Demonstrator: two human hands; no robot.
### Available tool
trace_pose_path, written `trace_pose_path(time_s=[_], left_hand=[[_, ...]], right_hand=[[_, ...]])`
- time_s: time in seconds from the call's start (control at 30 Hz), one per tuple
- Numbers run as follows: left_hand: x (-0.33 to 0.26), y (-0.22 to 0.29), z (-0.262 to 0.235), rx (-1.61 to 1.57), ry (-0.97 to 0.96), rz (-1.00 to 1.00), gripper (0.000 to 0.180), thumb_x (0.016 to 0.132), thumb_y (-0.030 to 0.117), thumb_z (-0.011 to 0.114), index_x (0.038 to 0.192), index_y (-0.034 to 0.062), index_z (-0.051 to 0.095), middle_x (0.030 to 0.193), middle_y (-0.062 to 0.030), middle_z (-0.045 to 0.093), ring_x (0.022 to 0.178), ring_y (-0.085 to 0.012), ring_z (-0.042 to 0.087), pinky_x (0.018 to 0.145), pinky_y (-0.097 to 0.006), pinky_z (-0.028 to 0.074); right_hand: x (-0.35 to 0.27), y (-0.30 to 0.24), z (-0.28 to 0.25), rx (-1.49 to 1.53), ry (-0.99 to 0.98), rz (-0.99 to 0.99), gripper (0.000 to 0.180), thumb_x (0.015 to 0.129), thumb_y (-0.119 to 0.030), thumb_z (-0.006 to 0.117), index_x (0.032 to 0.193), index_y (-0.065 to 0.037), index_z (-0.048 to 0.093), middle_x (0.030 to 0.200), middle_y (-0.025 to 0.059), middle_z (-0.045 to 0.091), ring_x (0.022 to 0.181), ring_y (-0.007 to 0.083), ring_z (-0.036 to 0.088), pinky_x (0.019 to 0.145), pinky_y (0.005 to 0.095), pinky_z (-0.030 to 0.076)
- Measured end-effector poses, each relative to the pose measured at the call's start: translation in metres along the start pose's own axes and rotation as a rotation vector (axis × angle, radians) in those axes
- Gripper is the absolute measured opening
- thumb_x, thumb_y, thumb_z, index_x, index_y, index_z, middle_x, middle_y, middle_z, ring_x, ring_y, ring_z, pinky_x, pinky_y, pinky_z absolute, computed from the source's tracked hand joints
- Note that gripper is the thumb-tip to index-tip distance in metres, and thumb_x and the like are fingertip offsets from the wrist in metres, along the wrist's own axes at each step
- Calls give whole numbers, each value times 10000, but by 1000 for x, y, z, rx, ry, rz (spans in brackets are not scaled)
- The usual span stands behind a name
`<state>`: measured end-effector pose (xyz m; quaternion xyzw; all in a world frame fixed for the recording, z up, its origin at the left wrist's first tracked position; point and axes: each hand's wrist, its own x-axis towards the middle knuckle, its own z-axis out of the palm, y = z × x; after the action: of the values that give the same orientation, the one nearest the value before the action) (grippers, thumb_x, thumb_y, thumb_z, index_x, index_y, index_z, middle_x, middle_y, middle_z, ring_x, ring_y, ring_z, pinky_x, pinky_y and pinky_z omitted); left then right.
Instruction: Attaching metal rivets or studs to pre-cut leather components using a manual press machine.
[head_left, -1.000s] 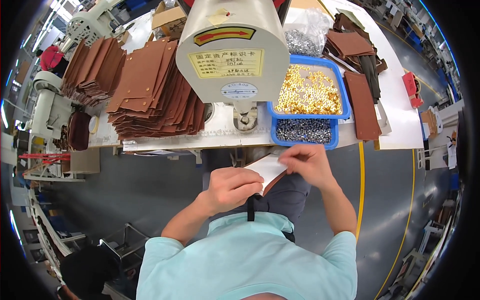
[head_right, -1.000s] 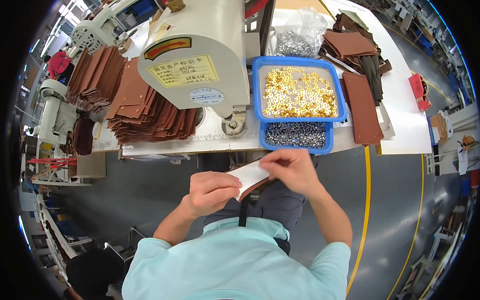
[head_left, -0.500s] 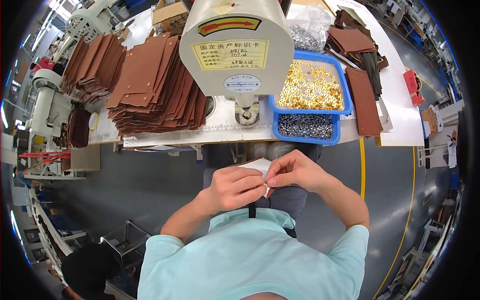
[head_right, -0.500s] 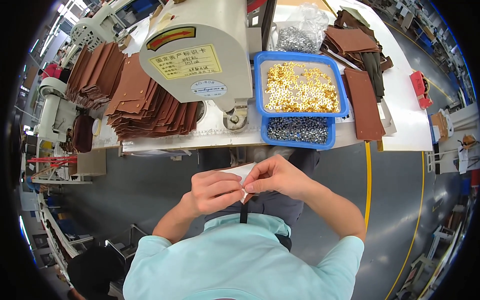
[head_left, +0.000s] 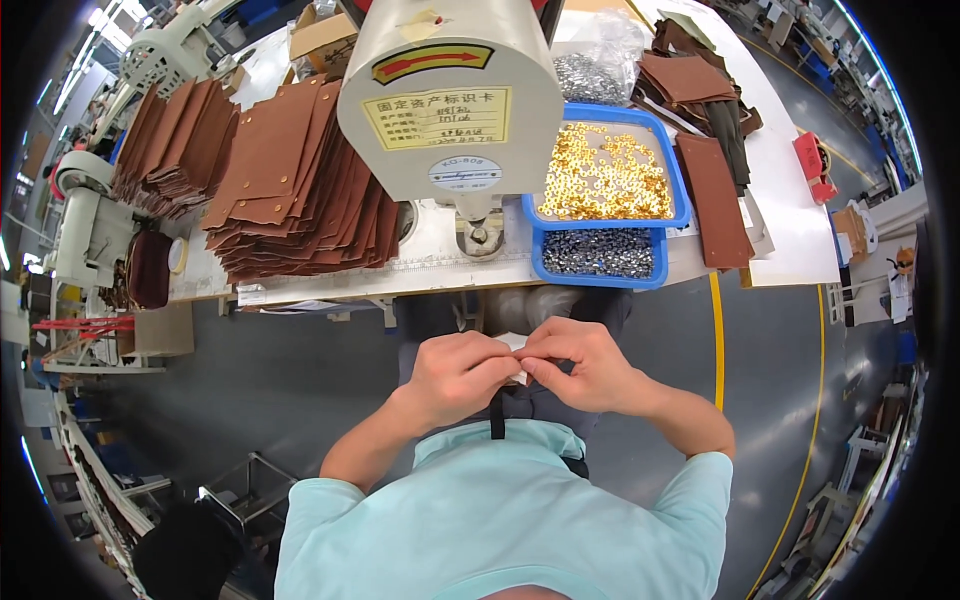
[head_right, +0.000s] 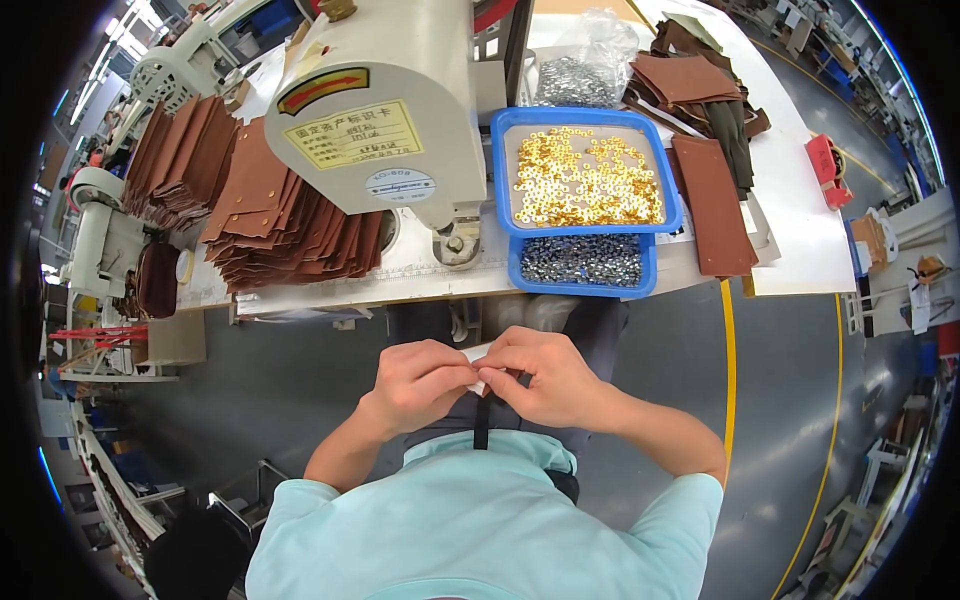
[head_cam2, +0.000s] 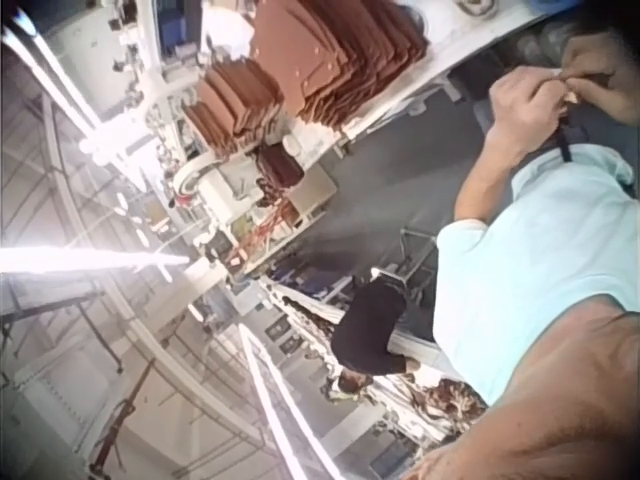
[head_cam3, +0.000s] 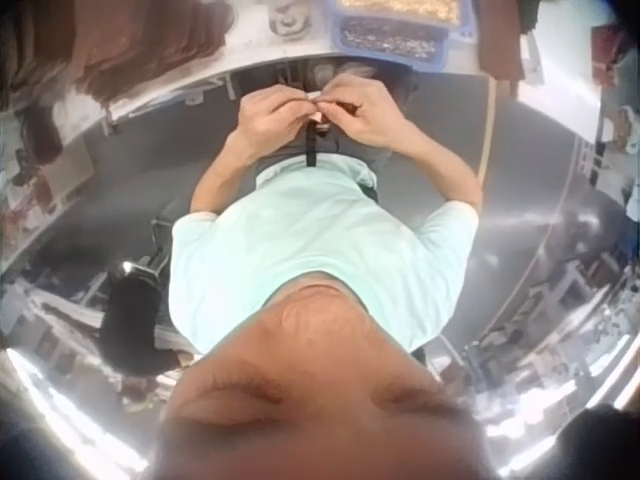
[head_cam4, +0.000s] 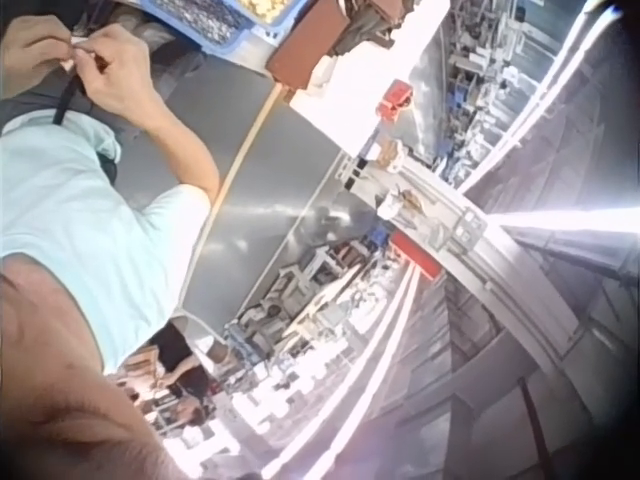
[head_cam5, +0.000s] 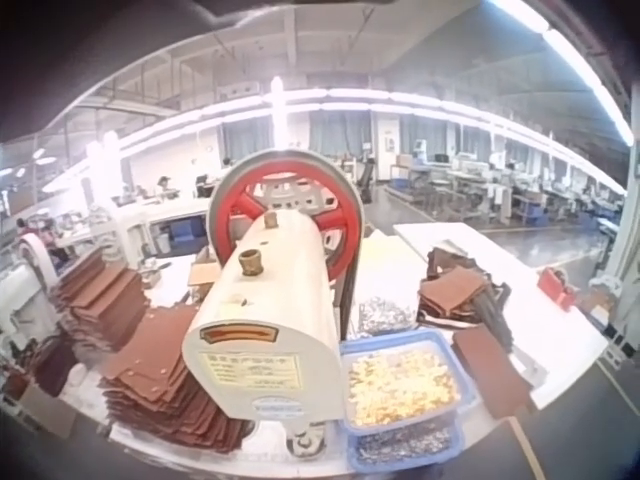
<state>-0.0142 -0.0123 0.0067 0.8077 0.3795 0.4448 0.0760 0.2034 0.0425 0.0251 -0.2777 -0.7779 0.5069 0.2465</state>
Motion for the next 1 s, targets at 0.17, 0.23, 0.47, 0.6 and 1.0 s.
trace_pose_path(time_s=[0.17,0.23,0.47,0.6,1.0], left_hand=[[-3,5,-2,-146,-43,-231,234,677,-20,832,859,72,716,827,-54,706,654,-184,687,551,-285,561],[-2,10,-3,-259,-63,-363,217,709,-33,826,884,62,739,847,-69,719,671,-182,700,568,-290,576],[1,14,-7,-304,-122,-456,215,750,-28,812,947,42,764,876,-88,733,721,-198,726,615,-283,596],[6,17,-12,-316,-165,-501,306,774,18,825,1069,22,741,923,-97,743,792,-228,737,687,-293,613],[9,9,-20,-230,-191,-649,343,840,115,796,1165,44,713,998,-103,772,851,-204,752,753,-317,586]], right_hand=[[-1,3,-2,-89,45,-155,231,820,-171,844,1013,-60,783,942,91,735,821,221,692,727,342,520],[-2,6,-1,-161,41,-184,291,770,-188,892,1017,-75,788,929,80,742,845,214,698,753,349,509],[-3,21,5,-65,59,-116,249,749,-202,888,945,-90,782,856,26,744,762,196,665,730,337,436],[-2,28,13,-293,200,-277,170,729,-109,855,851,-78,741,830,30,731,719,213,658,676,351,430],[-3,32,1,212,25,170,552,749,-267,889,1214,-37,699,973,109,765,861,253,728,813,360,568]])
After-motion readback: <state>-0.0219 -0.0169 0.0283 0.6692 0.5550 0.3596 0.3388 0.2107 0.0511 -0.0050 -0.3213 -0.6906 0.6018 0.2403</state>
